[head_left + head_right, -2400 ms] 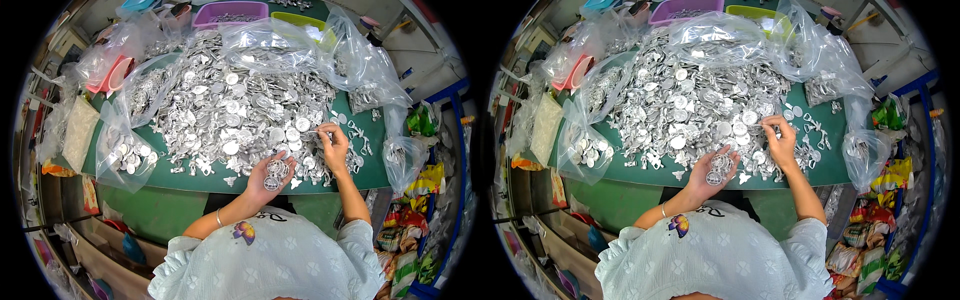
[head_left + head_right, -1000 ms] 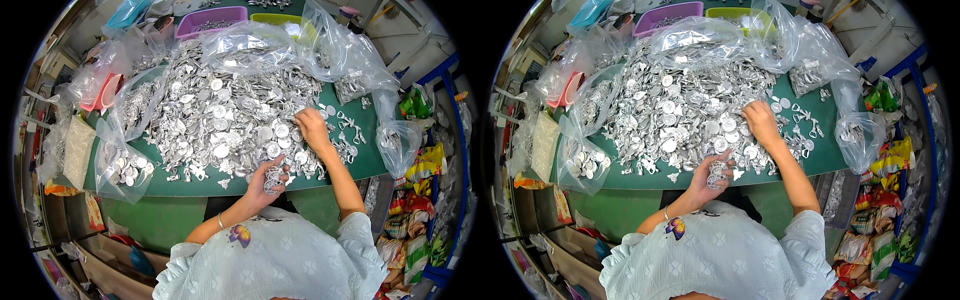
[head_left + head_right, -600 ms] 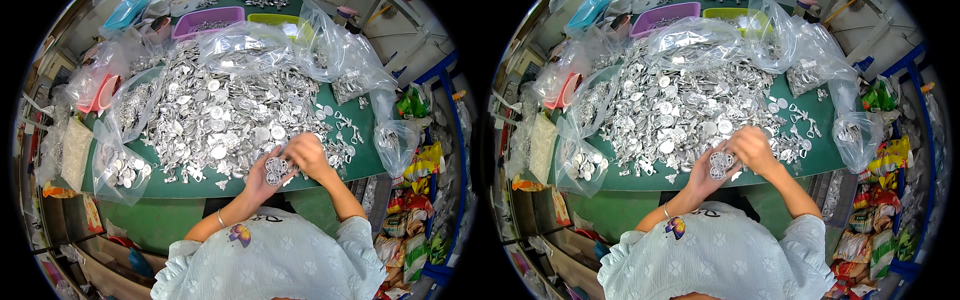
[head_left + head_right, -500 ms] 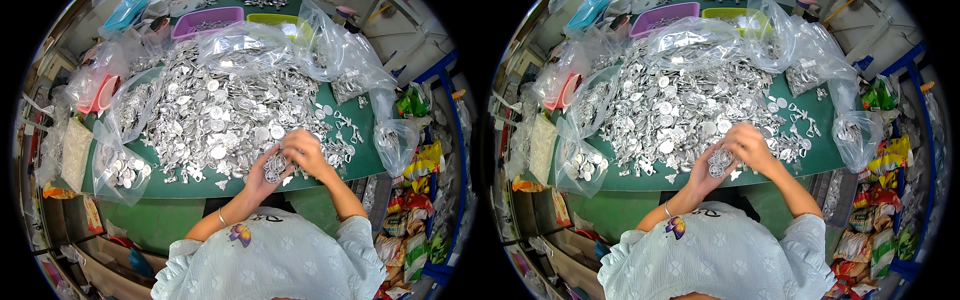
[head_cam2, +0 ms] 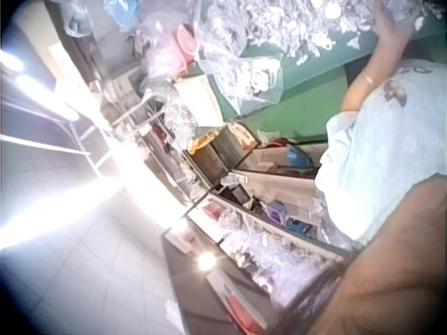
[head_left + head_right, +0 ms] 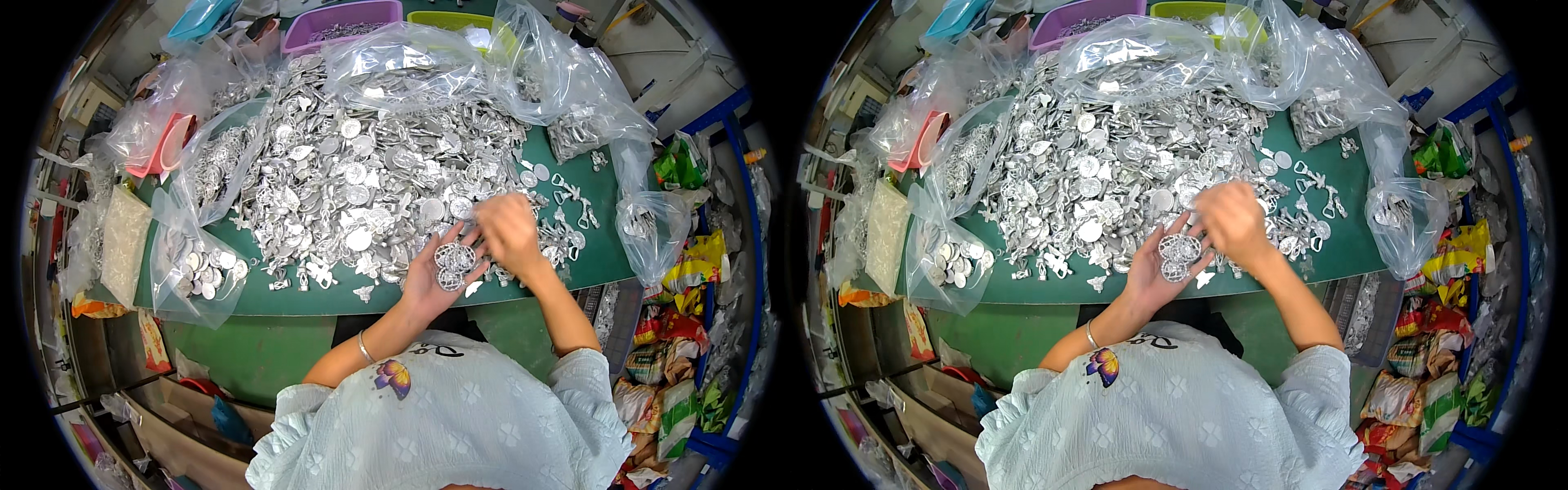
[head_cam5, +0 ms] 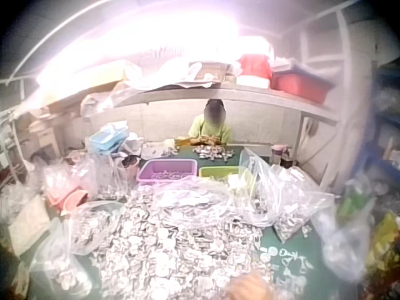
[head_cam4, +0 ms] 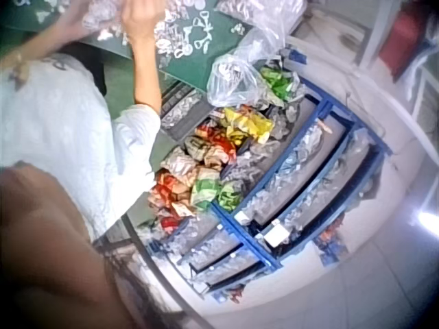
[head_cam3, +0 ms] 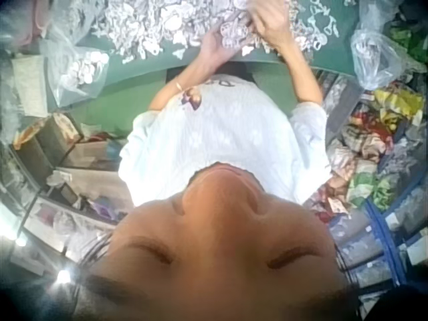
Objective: The person sorts small silver metal parts from a large pile on a green table by hand, stacking circular components and placing sorted items into plastic bags.
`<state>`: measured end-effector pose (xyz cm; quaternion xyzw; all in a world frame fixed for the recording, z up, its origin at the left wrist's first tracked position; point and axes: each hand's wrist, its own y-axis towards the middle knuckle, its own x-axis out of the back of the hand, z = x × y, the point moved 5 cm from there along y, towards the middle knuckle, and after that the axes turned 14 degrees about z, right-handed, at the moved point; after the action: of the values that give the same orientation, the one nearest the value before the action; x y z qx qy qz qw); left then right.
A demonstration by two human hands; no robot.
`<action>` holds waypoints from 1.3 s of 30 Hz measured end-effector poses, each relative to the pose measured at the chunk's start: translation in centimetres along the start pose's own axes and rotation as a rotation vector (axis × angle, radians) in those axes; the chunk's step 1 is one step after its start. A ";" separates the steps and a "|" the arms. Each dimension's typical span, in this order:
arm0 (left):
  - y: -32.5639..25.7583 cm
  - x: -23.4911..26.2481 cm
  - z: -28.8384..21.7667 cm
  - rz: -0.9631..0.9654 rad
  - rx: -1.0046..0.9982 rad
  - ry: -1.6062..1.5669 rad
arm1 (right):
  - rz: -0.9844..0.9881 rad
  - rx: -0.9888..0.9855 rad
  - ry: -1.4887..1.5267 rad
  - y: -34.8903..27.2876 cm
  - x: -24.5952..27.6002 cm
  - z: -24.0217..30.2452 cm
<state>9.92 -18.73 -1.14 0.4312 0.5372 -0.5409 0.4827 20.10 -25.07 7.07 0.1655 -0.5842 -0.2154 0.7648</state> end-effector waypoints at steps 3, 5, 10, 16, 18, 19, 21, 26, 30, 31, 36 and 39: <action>0.5 0.7 0.0 0.021 0.017 -0.008 | 0.255 0.114 0.294 0.3 -0.4 2.2; 0.2 1.2 0.5 -0.109 0.054 0.073 | 0.193 -0.029 0.367 -0.2 -0.8 -0.2; -0.1 1.2 1.6 -0.043 0.188 0.145 | 0.156 -0.306 -0.099 2.2 -2.9 -5.1; -0.4 1.9 1.2 -0.049 0.160 0.195 | 0.242 -0.312 0.019 1.0 -3.8 -5.1; -0.5 2.1 1.1 -0.074 0.139 0.191 | 0.186 -0.275 0.147 0.3 -3.4 -5.1; -0.7 2.1 1.0 -0.076 0.135 0.189 | 0.125 -0.277 0.158 0.0 -2.4 -5.0; -0.9 2.1 0.9 -0.076 0.129 0.184 | 0.100 -0.449 0.034 -1.0 -1.0 -6.2; -0.9 2.5 1.2 -0.089 0.126 0.225 | 0.069 -0.369 -0.112 1.9 -1.2 -4.4; -0.8 2.5 1.5 -0.017 0.135 0.181 | 0.274 -0.285 -0.192 1.9 -4.9 -5.7; -0.8 2.5 1.2 0.002 0.126 0.192 | 0.265 -0.241 -0.223 1.8 -4.8 -5.7; -1.1 0.7 0.3 -0.070 0.012 0.213 | 0.089 -0.184 -0.148 0.7 -2.0 -3.1; -0.7 0.2 -0.4 -0.059 -0.045 0.146 | 0.137 -0.101 -0.017 0.8 -0.7 0.2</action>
<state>9.16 -18.39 -1.28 0.4426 0.5954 -0.5097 0.4357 19.83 -24.00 7.01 0.0844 -0.5889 -0.1930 0.7803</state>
